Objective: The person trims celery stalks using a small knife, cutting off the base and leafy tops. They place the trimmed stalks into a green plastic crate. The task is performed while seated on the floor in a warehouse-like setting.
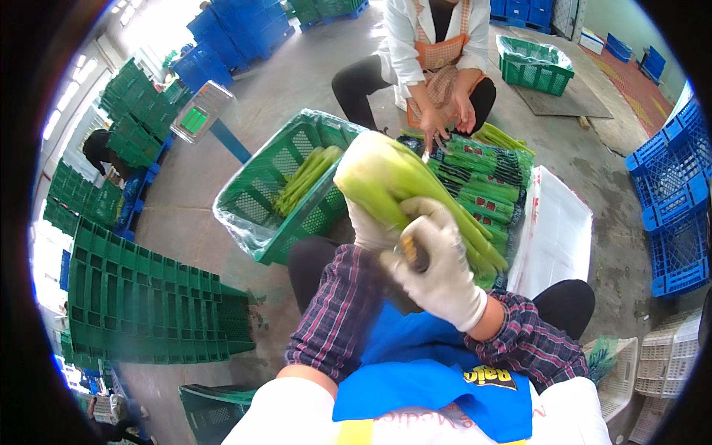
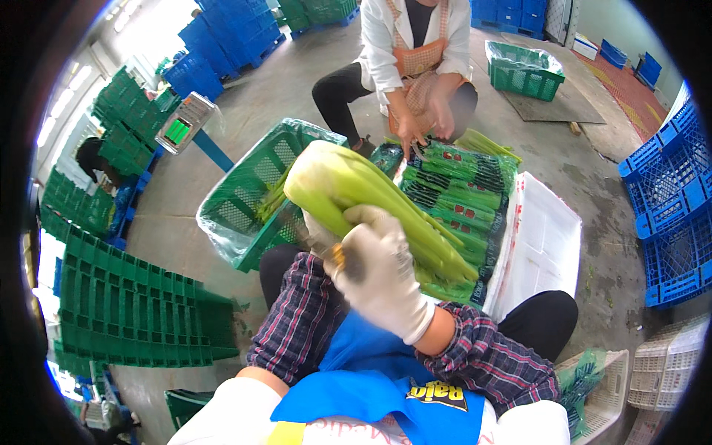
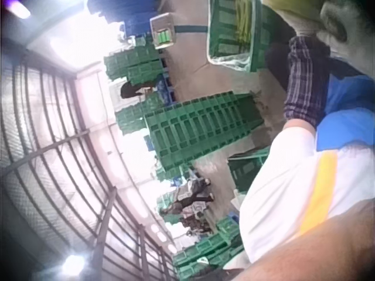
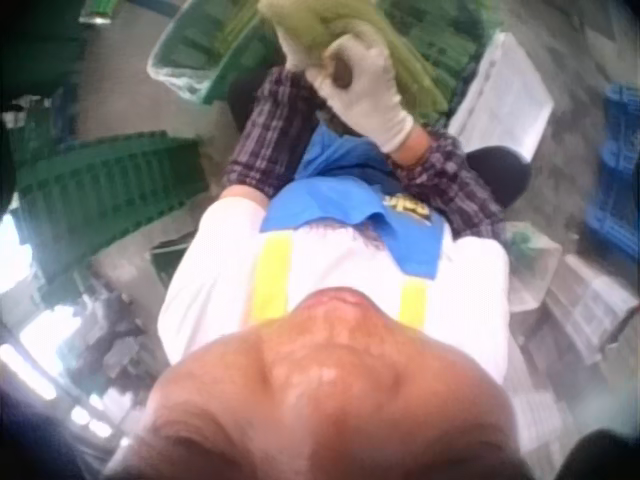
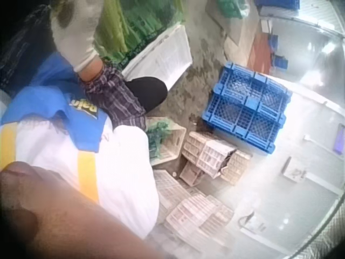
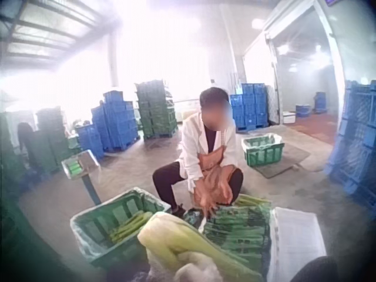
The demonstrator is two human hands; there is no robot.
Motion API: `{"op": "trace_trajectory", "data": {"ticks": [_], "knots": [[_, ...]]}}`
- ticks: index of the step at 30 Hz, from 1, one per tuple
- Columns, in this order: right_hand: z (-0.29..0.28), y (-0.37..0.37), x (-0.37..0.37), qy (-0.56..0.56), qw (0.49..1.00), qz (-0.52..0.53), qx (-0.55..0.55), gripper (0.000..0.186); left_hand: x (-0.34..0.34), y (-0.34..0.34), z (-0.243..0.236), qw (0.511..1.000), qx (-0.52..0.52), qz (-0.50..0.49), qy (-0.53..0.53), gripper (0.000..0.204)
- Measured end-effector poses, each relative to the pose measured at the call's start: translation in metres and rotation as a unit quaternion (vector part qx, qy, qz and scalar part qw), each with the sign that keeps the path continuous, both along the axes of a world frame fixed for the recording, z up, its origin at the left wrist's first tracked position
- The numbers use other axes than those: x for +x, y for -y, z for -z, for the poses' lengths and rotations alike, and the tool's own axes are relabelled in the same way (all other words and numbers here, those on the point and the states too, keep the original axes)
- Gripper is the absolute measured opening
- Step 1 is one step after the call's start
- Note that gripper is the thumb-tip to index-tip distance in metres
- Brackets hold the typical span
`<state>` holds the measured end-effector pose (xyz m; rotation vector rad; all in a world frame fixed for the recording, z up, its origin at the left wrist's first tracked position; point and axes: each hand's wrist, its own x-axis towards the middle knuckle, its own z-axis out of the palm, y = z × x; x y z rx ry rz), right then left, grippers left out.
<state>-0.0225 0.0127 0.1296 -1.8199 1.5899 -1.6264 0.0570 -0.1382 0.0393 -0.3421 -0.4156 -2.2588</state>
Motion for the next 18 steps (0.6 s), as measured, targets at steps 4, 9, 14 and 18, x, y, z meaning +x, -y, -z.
{"op": "trace_trajectory", "data": {"ticks": [4, 9, 14, 18], "knots": [[0.007, -0.014, 0.02, -0.184, 0.975, -0.098, 0.076, 0.032, -0.013, -0.019, 0.036, 0.995, 0.031, -0.079, -0.056, 0.068], [0.034, -0.025, 0.046, -0.347, 0.932, -0.032, 0.097, 0.025, -0.026, -0.08, 0.021, 0.976, 0.11, -0.162, 0.091, 0.076], [0.052, -0.033, 0.04, -0.299, 0.948, 0.021, 0.108, 0.021, -0.027, -0.099, 0.008, 0.967, 0.102, -0.134, 0.194, 0.075], [0.057, -0.03, 0.04, -0.272, 0.933, -0.019, 0.236, 0.018, -0.027, -0.094, 0.012, 0.958, 0.091, -0.113, 0.247, 0.074]]}}
